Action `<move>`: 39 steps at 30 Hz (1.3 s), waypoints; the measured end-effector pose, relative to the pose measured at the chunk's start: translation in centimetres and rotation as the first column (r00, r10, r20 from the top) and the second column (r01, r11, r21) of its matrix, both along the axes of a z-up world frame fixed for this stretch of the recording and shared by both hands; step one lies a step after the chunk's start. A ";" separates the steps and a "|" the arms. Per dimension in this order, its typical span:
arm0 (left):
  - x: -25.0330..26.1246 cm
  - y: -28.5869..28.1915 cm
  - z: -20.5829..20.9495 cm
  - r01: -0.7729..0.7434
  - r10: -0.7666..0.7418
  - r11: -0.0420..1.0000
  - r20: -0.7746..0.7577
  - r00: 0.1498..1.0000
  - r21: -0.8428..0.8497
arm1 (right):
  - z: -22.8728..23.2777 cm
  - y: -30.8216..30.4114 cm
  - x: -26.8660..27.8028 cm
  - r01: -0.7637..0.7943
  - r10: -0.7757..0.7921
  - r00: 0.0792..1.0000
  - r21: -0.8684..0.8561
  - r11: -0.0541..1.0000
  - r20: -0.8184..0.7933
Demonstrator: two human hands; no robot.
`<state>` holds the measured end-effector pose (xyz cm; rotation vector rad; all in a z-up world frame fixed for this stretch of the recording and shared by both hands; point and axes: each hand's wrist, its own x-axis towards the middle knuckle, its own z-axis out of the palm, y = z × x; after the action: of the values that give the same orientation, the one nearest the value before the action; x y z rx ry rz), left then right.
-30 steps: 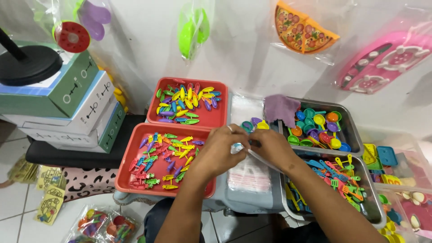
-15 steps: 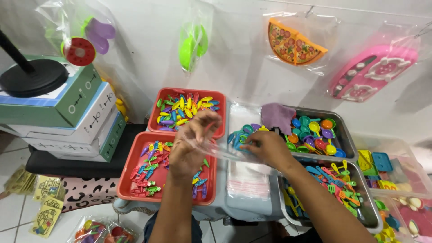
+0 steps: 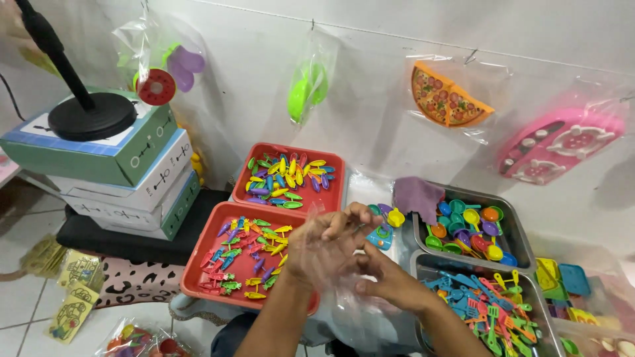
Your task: Cleaning individual plastic toy pieces with a cloth and sorting them into trays.
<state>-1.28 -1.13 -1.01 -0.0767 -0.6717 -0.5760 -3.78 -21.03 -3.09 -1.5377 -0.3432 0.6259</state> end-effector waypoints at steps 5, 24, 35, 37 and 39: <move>0.2 -0.2 2.3 -0.405 0.404 0.863 0.070 0.912 0.302 | 1.2 -1.5 -0.8 0.149 -0.150 0.989 -0.060 0.987 -0.006; -2.0 -4.3 3.7 -0.559 0.331 -0.172 0.582 0.743 0.811 | 7.5 -4.8 -2.9 0.710 -0.284 0.418 -0.116 0.694 0.863; -1.6 -4.4 3.9 -0.531 0.328 -0.168 0.555 0.764 0.831 | 5.2 -6.4 -1.7 0.574 -0.436 0.589 0.028 0.818 0.681; -0.7 -3.3 3.1 -0.457 0.410 -0.074 0.444 0.797 0.887 | 4.7 -6.7 -1.5 0.549 -0.549 0.615 0.192 0.813 0.566; 0.5 -1.7 2.4 -0.430 0.596 0.012 0.339 0.728 0.903 | 5.5 -6.6 -1.5 0.752 -0.526 0.538 -0.094 0.652 0.659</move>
<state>-0.81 -2.88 1.43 1.3290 -0.0286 -0.1368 -5.28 -27.64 2.45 -2.0503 -0.0616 -0.4534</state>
